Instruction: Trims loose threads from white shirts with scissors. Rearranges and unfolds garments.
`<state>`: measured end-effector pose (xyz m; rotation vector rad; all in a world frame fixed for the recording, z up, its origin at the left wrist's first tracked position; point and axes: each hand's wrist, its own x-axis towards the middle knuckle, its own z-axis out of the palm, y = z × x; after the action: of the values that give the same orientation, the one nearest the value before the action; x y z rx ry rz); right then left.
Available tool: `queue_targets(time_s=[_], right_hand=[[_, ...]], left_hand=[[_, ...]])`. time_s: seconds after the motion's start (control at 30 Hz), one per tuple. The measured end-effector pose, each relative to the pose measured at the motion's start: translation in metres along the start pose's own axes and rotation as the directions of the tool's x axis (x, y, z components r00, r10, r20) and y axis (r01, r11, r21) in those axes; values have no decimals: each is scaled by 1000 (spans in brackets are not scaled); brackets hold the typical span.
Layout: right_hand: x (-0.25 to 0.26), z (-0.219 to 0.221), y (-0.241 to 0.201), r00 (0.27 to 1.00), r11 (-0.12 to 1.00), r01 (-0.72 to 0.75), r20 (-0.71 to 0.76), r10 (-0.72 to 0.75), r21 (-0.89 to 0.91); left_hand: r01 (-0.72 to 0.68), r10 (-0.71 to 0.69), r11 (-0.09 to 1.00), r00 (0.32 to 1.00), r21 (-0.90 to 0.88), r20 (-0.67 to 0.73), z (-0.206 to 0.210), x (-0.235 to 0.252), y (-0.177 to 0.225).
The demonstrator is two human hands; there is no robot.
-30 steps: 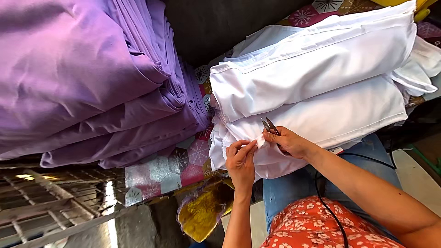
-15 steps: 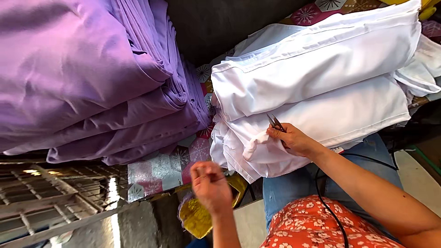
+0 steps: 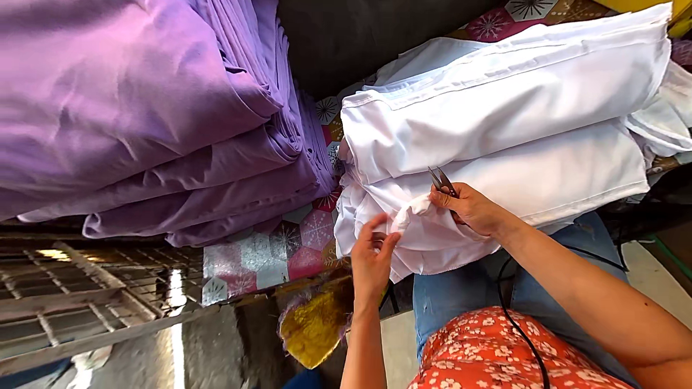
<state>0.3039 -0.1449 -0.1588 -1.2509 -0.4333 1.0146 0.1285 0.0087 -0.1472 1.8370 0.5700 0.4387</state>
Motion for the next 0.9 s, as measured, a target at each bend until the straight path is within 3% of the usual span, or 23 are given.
queue_targets(time_s=[0.1,0.2,0.3,0.47,0.53,0.63,0.67,0.73,0.8,0.9], right_hand=[[-1,-4,-4,998,999,19,-65,-22,-46],[1,-5,-1,989,991,37,-137,-54,-129],[4,-2,3,977,963,85,-167,-131,-257],[-10,3,2,871,776,393,-70,-486,-492],[-21,1,9,807,664,527,67,-587,-530],[-39,0,30,732,508,611,190,-654,-607],[-43,0,37,702,458,630,207,-682,-628],[-47,1,49,640,364,654,230,-733,-663],[-48,6,54,570,251,677,276,-774,-692],[-48,9,56,489,60,682,394,-778,-729]], left_hand=[[132,-126,970,991,-203,43,4,11,7],[157,-162,927,987,-341,13,1,9,9],[115,-144,924,988,-365,-53,2,6,8],[21,-95,966,956,-257,-278,-8,-9,-1],[35,-94,988,904,-147,-417,-24,-19,-15],[220,-344,936,746,-276,-571,-50,-30,-26],[317,-419,906,759,-280,-498,-50,-37,-23],[480,-518,848,841,-224,-155,-37,-49,-8],[527,-531,798,844,-293,70,-10,-49,2],[464,-607,667,792,-583,-64,26,-31,5]])
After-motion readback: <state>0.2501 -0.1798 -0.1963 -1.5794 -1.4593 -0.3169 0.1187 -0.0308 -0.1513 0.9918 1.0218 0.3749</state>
